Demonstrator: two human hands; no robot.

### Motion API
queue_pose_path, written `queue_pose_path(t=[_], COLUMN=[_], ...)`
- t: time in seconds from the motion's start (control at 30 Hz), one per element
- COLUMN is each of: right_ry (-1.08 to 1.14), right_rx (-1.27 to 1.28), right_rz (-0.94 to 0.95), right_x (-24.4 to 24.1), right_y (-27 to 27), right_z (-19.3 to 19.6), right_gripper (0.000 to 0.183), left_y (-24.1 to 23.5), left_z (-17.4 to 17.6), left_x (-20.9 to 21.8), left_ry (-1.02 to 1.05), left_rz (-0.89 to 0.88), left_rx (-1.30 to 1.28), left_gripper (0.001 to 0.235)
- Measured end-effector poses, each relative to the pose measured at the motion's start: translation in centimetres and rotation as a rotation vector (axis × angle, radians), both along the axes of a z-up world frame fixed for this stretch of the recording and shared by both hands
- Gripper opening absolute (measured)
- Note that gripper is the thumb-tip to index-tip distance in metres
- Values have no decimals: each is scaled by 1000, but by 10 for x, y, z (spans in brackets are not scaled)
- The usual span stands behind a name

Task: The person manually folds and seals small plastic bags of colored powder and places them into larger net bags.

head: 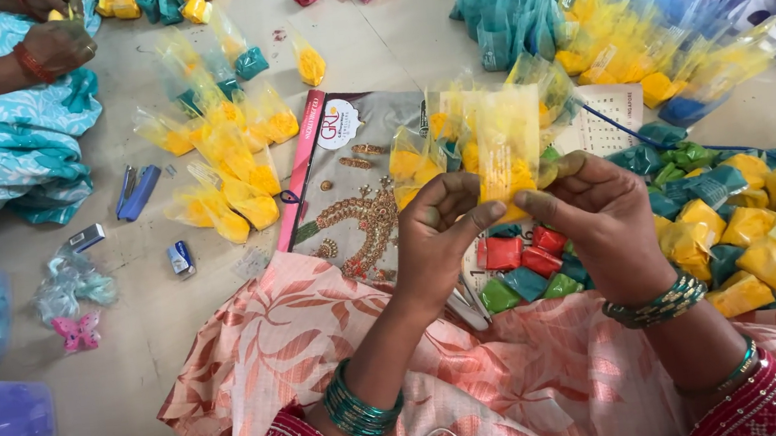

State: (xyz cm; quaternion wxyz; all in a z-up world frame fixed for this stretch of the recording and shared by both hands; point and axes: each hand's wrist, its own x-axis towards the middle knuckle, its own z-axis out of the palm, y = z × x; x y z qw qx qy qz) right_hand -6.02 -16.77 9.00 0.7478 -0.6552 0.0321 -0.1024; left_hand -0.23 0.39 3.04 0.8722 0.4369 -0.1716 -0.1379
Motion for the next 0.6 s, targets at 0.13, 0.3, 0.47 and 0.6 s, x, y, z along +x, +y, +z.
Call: queue_pose_path(t=[0.13, 0.3, 0.47, 0.6], right_ry=[-4, 3, 10, 4], right_rx=[-6, -81, -137, -115], right_rz=[39, -20, -25, 41], right_x=[-1, -1, -2, -2], right_y=[-1, 4, 1, 10], right_z=[-3, 0, -7, 2], right_gripper=[15, 13, 12, 15], left_y=[3, 5, 5, 9], left_z=[0, -6, -1, 1], left_x=[2, 2, 1, 3], left_ry=[28, -53, 31, 12], left_rz=[17, 17, 58, 117], left_rx=[48, 51, 25, 86], left_gripper=[24, 22, 19, 12])
